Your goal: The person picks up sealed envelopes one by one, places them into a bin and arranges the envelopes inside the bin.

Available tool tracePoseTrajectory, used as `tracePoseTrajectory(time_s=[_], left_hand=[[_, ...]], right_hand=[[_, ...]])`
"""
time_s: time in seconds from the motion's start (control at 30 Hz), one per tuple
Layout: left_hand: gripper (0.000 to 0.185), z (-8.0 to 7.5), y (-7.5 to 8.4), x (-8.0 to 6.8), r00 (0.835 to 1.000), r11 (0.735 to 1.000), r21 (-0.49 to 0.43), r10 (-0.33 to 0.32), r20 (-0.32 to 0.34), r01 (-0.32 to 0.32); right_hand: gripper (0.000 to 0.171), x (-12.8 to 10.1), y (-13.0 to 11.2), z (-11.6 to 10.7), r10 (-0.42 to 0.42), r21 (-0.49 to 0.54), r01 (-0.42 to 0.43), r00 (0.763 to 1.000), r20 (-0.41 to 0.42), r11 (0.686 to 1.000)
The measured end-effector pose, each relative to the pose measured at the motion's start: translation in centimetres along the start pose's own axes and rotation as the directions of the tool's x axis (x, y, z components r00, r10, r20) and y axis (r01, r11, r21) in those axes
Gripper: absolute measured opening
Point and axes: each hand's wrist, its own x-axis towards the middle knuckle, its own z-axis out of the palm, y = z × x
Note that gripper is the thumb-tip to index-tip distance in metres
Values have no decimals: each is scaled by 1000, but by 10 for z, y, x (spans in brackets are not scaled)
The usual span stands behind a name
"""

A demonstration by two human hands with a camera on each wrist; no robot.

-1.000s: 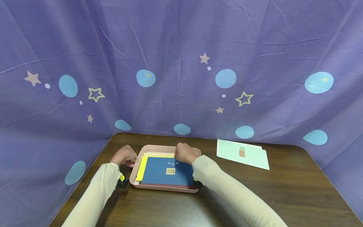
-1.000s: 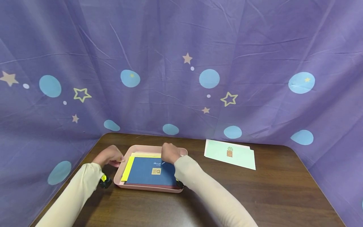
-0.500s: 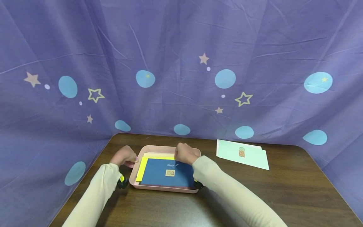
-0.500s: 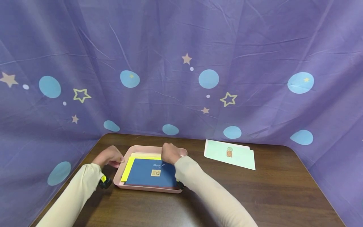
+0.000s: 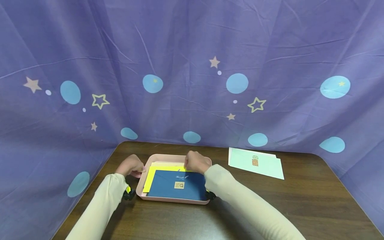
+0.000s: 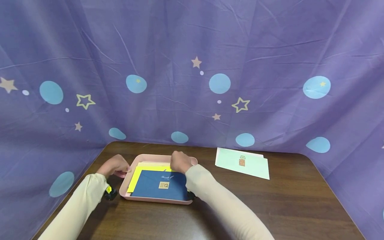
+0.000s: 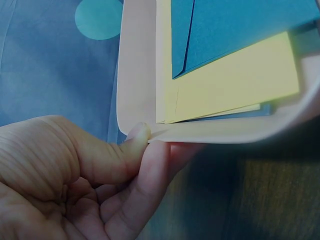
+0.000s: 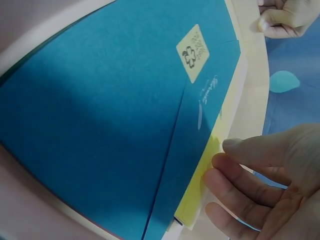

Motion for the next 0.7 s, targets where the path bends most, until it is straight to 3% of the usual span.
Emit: tracePoseTrajectory(time_s=[0.37, 0.7], left_hand=[[13, -1, 0, -2, 1000, 1000, -6, 8, 6, -8], [9, -2, 1, 0, 1000, 1000, -10, -26, 13, 26]], right_hand=[[1, -5, 19, -27, -111, 126, 118, 992, -61, 985], [3, -16, 72, -79, -131, 213, 165, 978, -164, 963]])
